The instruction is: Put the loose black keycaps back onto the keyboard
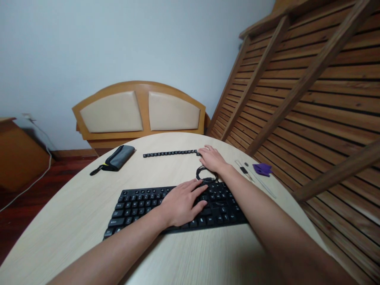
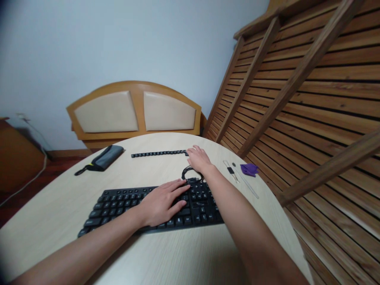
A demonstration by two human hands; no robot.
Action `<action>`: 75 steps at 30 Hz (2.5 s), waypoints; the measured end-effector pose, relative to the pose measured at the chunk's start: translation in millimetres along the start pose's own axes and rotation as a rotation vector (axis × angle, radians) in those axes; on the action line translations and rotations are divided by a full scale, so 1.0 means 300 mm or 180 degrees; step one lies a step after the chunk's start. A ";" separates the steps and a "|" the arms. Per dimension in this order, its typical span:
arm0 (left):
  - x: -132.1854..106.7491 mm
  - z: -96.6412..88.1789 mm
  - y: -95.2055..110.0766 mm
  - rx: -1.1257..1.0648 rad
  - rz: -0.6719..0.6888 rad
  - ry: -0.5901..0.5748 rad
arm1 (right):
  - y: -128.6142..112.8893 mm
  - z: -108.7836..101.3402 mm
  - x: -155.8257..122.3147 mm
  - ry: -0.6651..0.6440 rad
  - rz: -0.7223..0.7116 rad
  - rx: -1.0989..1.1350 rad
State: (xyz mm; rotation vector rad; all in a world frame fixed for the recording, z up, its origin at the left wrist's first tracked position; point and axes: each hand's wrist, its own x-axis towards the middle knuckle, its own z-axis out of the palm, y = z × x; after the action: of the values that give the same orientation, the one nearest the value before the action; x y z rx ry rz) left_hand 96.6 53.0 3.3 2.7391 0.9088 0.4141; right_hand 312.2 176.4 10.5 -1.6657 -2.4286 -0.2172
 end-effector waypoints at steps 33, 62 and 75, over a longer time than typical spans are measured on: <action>-0.006 -0.009 0.004 -0.0014 0.0087 0.0074 | 0.031 -0.148 -0.426 -0.0561 0.0050 0.2909; -0.004 -0.010 0.004 0.0021 0.0084 0.0065 | 0.013 -0.141 -0.435 -0.0195 -0.0585 0.2011; -0.004 -0.006 0.002 0.0003 0.0084 0.0038 | -0.012 -0.151 -0.440 -0.0045 -0.0725 0.1634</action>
State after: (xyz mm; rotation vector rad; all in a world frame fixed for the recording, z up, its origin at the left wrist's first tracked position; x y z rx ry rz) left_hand 95.6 52.0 5.0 2.7549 0.8770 0.4353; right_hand 358.4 45.1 23.2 -1.1738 -2.4050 0.3608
